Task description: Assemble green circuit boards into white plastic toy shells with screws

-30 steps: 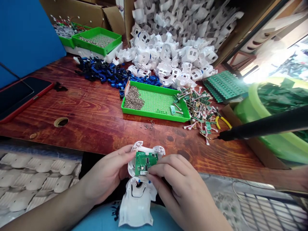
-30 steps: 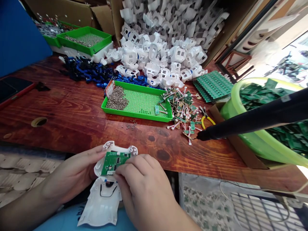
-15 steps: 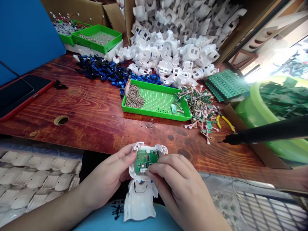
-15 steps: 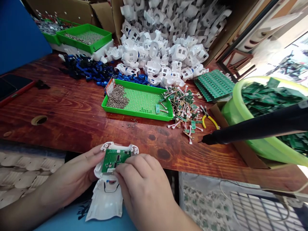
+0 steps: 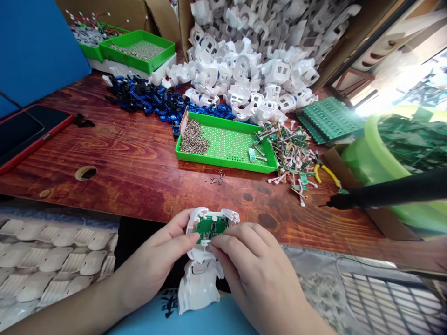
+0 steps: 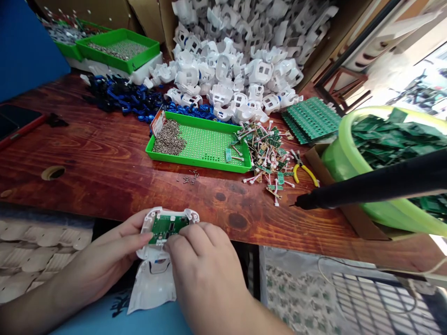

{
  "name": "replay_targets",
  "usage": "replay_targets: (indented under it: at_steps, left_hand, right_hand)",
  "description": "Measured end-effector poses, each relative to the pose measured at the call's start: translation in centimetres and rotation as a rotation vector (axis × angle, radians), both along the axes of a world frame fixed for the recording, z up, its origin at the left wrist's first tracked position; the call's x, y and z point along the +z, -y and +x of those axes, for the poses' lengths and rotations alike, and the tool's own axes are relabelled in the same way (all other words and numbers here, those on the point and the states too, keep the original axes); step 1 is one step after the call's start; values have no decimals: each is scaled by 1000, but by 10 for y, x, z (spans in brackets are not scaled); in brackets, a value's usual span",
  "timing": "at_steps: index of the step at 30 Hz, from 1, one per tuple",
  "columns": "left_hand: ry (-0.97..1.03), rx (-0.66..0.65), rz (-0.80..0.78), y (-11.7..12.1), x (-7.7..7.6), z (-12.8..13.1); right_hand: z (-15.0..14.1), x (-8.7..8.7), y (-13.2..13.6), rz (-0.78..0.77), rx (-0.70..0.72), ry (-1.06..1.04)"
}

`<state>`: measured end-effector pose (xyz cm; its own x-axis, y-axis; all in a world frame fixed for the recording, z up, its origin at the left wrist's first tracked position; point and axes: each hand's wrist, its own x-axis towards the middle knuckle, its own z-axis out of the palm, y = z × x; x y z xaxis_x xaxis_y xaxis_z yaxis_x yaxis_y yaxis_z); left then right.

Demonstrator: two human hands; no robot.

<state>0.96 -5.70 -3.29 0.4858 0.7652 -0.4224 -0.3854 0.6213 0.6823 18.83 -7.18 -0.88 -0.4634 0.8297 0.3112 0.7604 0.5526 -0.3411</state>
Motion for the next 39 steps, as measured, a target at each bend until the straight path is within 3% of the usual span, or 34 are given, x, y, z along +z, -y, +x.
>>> replay_targets:
  at_steps: [21, 25, 29, 31, 34, 37, 39]
  left_hand:
    - [-223, 163, 2, 2, 1, 10]
    - [-254, 120, 79, 0, 4, 10]
    - [-288, 117, 113, 1, 6, 6]
    - [-290, 158, 70, 2, 5, 5]
    - [-283, 203, 34, 3, 2, 6]
    - [-302, 192, 60, 3, 1, 8]
    - [-328, 178, 91, 5, 2, 9]
  right_hand:
    - [-9, -13, 7, 101, 7, 42]
    - [-10, -14, 8, 113, -29, 16]
    - [-1, -10, 11, 113, -9, -180]
    - [7, -10, 12, 92, -103, -386]
    - [15, -14, 11, -195, -269, -662]
    - [10, -17, 7, -663, -201, -813]
    - [2, -17, 5, -834, -174, -899]
